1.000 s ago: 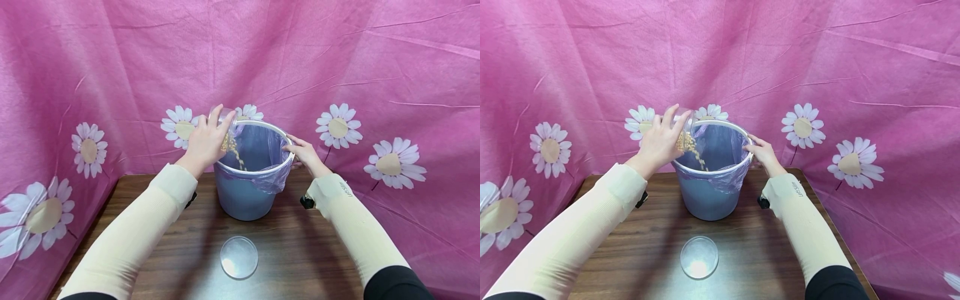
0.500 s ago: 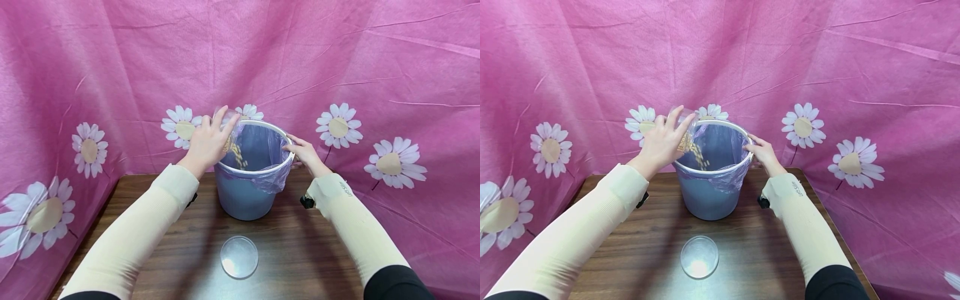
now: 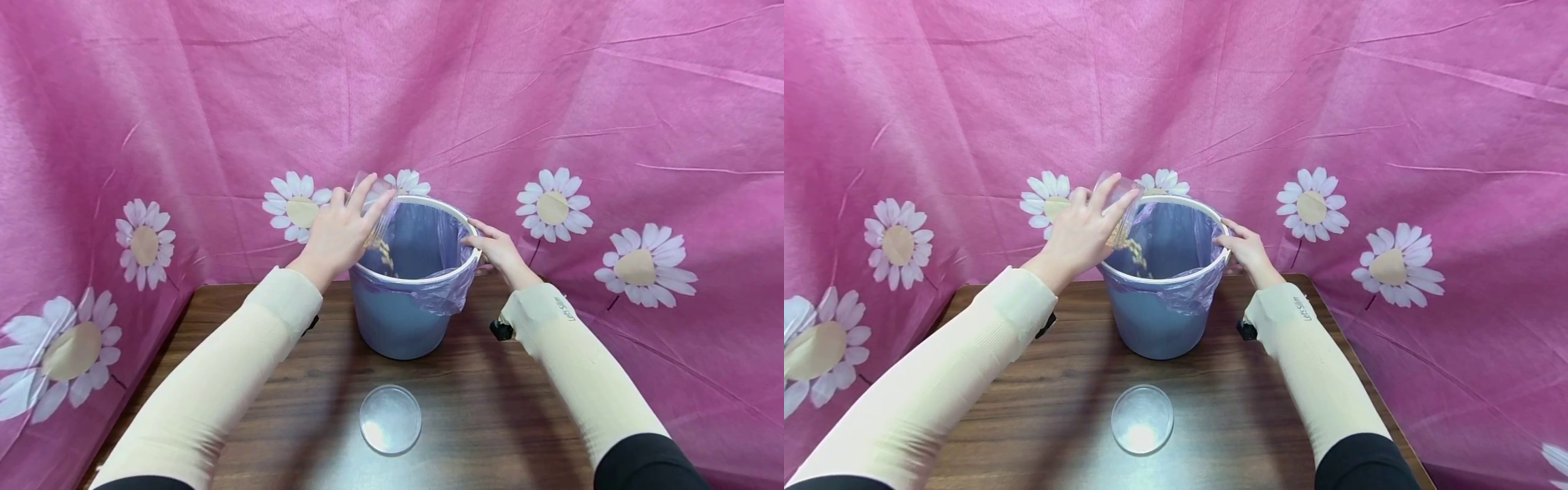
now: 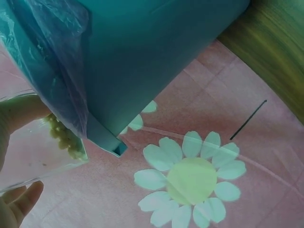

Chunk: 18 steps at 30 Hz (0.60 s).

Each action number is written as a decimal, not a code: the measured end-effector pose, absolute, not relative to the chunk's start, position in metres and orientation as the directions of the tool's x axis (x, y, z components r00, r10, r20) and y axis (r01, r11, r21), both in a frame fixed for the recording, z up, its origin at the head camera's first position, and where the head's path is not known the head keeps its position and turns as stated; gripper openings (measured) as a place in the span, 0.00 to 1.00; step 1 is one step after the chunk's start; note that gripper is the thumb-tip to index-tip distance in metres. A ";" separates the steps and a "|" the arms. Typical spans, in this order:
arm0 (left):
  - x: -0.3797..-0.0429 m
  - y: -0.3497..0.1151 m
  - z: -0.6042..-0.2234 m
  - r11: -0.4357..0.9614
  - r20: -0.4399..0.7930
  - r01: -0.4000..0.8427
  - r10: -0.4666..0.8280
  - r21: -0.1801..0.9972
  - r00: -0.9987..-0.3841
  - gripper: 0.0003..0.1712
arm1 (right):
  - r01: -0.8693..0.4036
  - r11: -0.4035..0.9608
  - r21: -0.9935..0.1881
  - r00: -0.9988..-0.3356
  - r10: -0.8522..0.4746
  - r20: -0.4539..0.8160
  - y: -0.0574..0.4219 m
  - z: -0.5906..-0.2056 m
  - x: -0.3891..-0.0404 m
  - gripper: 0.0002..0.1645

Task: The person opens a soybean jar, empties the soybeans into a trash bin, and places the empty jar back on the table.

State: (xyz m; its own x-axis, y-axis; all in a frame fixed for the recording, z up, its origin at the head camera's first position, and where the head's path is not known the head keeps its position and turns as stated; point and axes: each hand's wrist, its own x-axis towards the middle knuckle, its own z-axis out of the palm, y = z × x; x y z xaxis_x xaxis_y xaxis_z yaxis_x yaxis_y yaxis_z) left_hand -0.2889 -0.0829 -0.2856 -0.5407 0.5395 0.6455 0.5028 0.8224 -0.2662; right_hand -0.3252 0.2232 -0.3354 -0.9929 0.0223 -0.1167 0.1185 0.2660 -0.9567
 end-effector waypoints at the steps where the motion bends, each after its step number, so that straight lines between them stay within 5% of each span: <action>1: -0.289 -0.083 -0.286 0.818 0.643 0.506 0.546 -0.273 -0.536 0.42 | 0.122 0.261 -0.957 -0.992 0.022 -0.121 0.223 -0.335 -0.325 0.42; 18: -0.289 -0.087 -0.280 0.773 0.630 0.549 0.604 -0.317 -0.487 0.40 | 0.144 0.254 -0.956 -0.990 0.039 -0.139 0.222 -0.335 -0.324 0.41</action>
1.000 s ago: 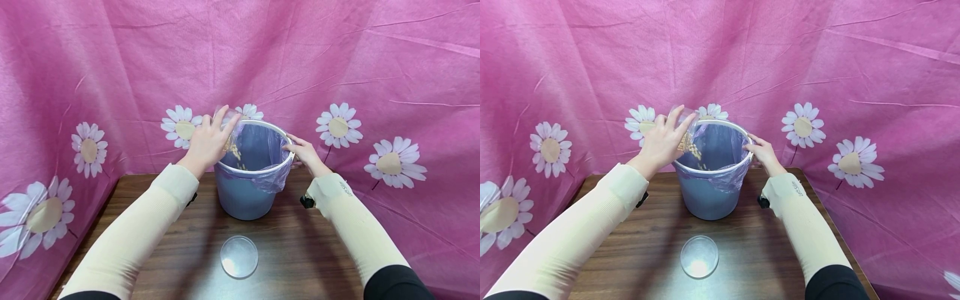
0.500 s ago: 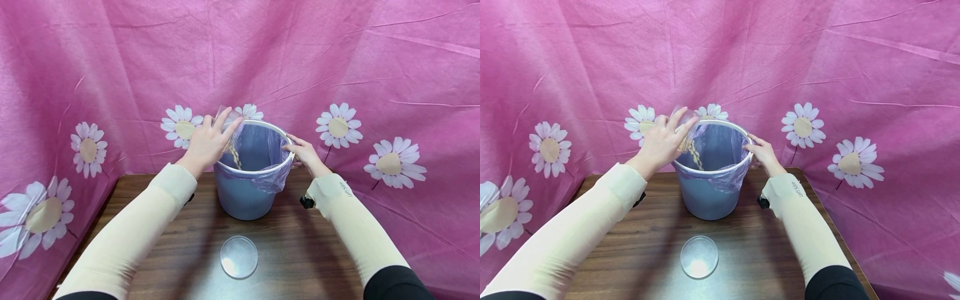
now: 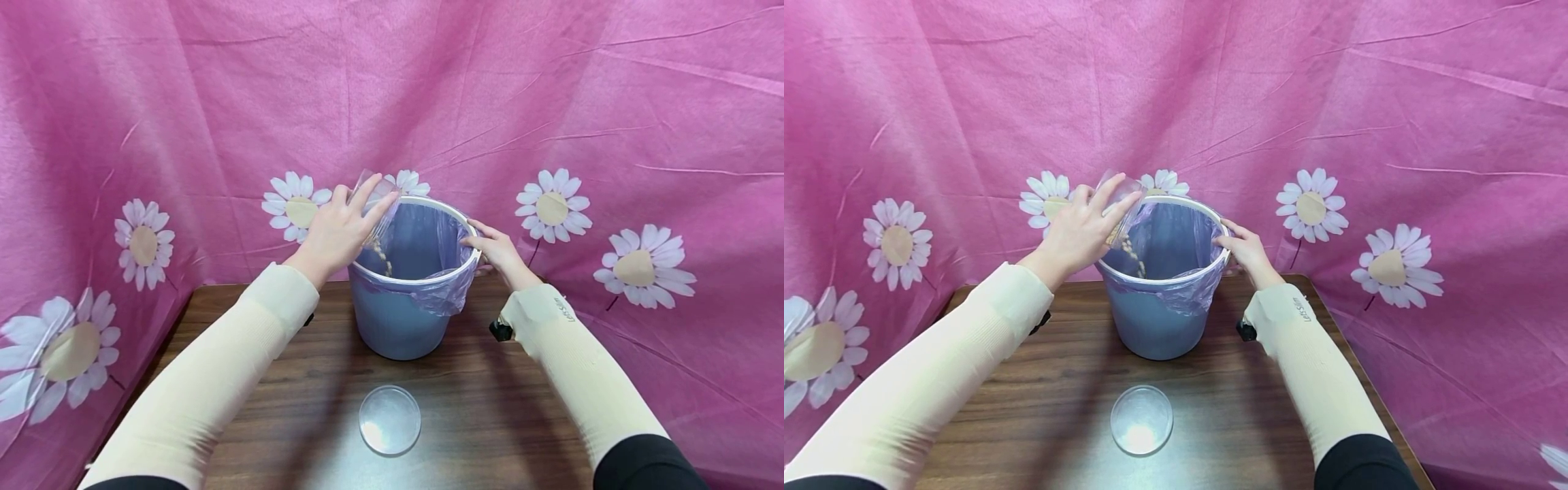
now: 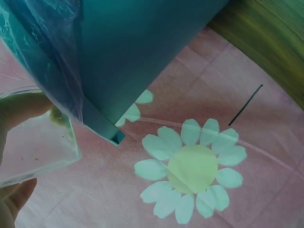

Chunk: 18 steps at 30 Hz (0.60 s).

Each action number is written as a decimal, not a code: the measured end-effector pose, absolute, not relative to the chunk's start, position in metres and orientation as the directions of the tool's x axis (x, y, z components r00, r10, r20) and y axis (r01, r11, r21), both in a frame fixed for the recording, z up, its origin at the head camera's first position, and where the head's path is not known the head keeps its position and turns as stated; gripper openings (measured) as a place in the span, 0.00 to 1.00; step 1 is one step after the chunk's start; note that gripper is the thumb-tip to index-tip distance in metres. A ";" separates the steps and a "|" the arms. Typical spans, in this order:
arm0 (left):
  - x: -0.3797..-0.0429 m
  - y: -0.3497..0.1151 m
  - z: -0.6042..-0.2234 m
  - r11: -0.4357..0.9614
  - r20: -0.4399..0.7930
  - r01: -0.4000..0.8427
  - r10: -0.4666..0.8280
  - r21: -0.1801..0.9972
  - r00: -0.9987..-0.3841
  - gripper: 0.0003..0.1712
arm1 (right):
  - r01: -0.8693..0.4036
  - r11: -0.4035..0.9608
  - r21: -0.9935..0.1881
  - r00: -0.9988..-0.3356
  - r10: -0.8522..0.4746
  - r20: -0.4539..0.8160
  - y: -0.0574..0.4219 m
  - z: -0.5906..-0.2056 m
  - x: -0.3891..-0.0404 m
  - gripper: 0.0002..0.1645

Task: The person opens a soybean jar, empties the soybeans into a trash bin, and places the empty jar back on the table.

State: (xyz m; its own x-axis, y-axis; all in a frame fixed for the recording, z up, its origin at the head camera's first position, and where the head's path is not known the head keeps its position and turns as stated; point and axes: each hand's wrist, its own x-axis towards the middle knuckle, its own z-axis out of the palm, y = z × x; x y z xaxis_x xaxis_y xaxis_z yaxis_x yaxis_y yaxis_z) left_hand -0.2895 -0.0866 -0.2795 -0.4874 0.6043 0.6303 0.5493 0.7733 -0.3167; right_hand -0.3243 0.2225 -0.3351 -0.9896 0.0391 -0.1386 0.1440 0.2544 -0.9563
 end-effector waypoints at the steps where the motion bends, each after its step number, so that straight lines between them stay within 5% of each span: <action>1: -0.289 -0.087 -0.279 0.768 0.629 0.553 0.611 -0.324 -0.480 0.39 | 0.140 0.257 -0.956 -0.990 0.038 -0.135 0.223 -0.336 -0.324 0.41; 18: -0.290 -0.084 -0.282 0.728 0.634 0.589 0.648 -0.352 -0.423 0.41 | 0.140 0.253 -0.957 -0.990 0.041 -0.134 0.223 -0.335 -0.324 0.42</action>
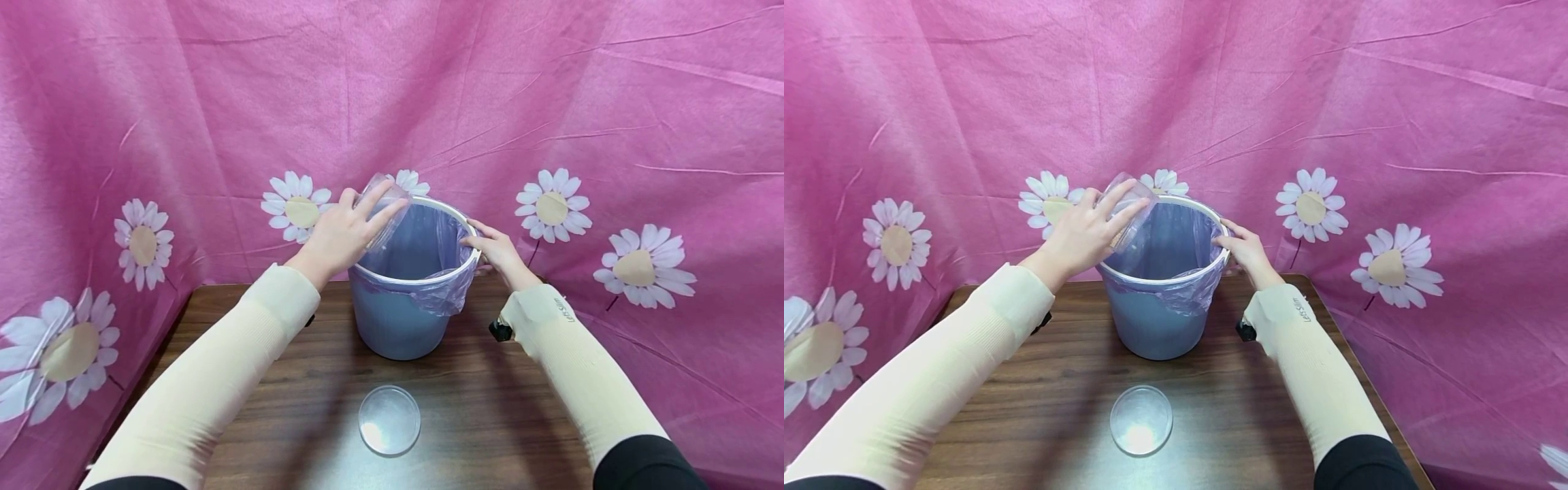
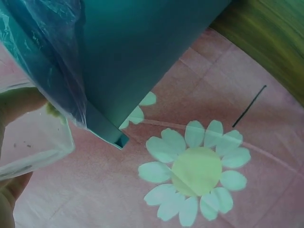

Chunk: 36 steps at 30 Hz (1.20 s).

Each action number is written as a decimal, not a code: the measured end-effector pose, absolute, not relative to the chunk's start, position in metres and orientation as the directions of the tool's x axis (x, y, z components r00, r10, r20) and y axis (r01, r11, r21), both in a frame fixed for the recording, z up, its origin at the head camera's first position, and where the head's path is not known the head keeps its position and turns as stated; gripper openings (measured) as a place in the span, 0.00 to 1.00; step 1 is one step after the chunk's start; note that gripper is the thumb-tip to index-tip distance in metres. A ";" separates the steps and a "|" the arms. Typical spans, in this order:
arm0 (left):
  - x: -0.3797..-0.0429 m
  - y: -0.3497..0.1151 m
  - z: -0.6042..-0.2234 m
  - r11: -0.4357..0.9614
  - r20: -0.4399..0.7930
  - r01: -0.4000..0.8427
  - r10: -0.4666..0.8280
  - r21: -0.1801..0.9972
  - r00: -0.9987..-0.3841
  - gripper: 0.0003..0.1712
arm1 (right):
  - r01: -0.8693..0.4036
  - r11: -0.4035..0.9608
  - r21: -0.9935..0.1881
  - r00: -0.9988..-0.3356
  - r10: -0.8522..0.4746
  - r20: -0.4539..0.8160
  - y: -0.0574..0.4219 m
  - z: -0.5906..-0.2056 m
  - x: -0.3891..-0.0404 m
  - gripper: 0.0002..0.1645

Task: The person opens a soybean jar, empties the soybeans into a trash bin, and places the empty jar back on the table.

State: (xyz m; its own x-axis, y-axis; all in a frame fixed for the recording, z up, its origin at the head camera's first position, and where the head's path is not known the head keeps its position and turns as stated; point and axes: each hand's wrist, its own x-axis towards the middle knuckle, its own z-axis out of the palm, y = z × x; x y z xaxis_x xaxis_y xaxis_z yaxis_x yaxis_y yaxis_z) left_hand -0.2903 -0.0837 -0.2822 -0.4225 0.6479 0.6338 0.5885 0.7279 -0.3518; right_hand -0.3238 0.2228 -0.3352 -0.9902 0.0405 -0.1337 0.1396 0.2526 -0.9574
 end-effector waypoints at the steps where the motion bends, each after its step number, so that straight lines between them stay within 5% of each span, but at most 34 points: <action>1: -0.290 -0.084 -0.282 0.733 0.642 0.585 0.640 -0.347 -0.422 0.42 | 0.139 0.255 -0.957 -0.990 0.039 -0.133 0.223 -0.335 -0.324 0.42; 7: -0.292 -0.082 -0.284 0.745 0.677 0.572 0.619 -0.343 -0.400 0.40 | 0.148 0.244 -0.959 -0.989 0.032 -0.144 0.220 -0.329 -0.319 0.42; 14: -0.290 -0.082 -0.288 0.744 0.619 0.576 0.637 -0.338 -0.460 0.45 | 0.142 0.241 -0.960 -0.990 0.036 -0.137 0.223 -0.335 -0.323 0.41; 23: -0.291 -0.083 -0.290 0.666 0.633 0.640 0.694 -0.383 -0.344 0.42 | 0.135 0.259 -0.956 -0.991 0.037 -0.129 0.223 -0.335 -0.323 0.41; 36: -0.290 -0.079 -0.290 0.669 0.634 0.601 0.703 -0.438 -0.322 0.37 | 0.140 0.255 -0.957 -0.990 0.048 -0.133 0.224 -0.336 -0.325 0.41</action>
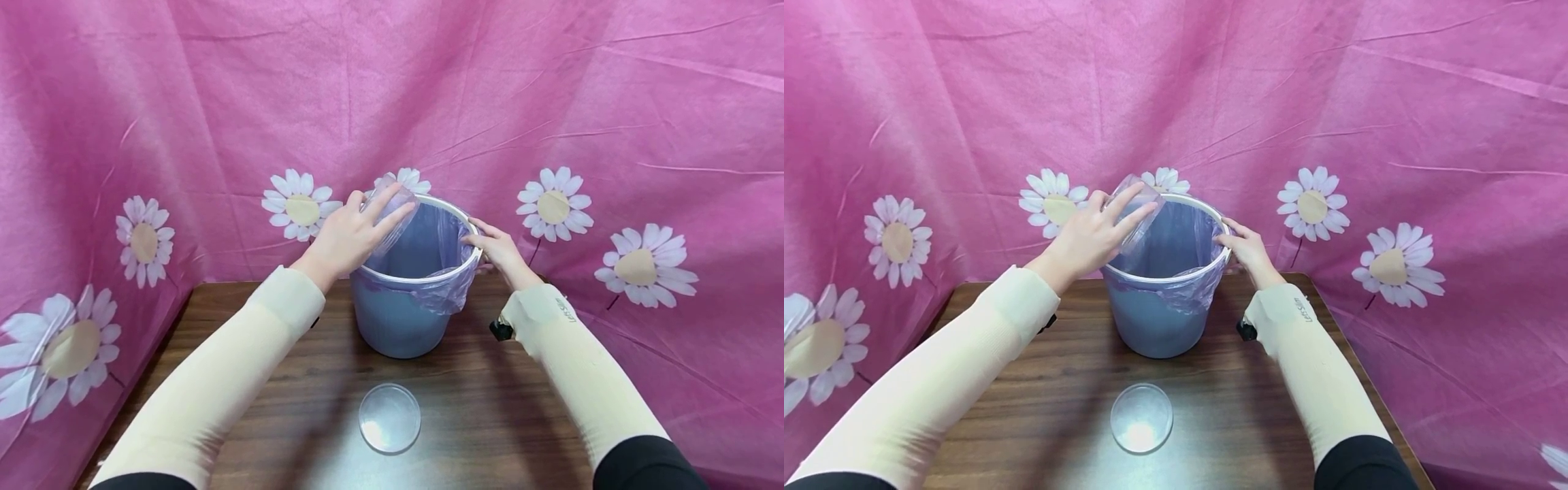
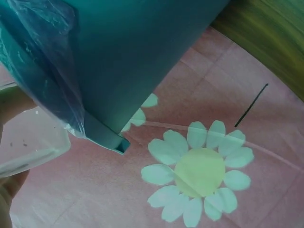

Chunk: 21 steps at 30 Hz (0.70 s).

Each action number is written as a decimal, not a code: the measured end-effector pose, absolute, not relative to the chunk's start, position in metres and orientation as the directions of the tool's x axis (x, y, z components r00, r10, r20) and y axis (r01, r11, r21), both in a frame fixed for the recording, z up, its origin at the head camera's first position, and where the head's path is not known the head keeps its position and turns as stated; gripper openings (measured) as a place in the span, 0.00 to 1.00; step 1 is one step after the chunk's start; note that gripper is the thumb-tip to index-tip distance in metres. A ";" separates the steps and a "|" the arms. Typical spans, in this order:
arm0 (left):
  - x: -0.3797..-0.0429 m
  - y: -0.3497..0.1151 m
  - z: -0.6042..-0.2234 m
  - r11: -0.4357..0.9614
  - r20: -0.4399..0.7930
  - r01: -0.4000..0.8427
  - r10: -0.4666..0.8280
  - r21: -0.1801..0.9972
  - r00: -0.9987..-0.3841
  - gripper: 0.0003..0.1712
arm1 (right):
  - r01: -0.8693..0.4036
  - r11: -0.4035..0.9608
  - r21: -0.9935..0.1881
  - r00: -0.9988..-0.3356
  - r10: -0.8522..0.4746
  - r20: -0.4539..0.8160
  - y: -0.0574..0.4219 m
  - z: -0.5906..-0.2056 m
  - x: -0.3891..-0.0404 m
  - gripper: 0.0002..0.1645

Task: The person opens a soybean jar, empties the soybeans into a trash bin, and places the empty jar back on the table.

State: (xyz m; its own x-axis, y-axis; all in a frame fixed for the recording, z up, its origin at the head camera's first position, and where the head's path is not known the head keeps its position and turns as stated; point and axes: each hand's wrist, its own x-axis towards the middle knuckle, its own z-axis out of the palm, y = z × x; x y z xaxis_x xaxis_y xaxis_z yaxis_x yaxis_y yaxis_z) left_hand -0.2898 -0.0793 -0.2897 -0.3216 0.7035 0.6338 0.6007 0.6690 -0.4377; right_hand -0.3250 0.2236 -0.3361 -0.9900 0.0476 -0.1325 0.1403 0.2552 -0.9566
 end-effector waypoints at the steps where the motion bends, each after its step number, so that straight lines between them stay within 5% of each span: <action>1: -0.290 -0.079 -0.290 0.663 0.635 0.604 0.707 -0.442 -0.312 0.36 | 0.141 0.255 -0.957 -0.990 0.047 -0.134 0.224 -0.336 -0.325 0.41; 11: -0.292 -0.084 -0.292 0.613 0.614 0.637 0.744 -0.468 -0.264 0.39 | 0.145 0.248 -0.958 -0.989 0.049 -0.138 0.223 -0.335 -0.324 0.41; 21: -0.295 -0.083 -0.293 0.656 0.633 0.611 0.712 -0.443 -0.305 0.38 | 0.152 0.239 -0.959 -0.988 0.031 -0.149 0.223 -0.332 -0.321 0.41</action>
State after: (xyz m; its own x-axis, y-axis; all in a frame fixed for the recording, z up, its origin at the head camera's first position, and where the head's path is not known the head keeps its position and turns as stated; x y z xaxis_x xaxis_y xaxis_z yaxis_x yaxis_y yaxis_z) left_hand -0.2947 -0.0834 -0.2935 -0.3055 0.7117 0.6325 0.6109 0.6561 -0.4432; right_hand -0.3208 0.2228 -0.3324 -0.9884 0.0307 -0.1489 0.1519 0.2389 -0.9591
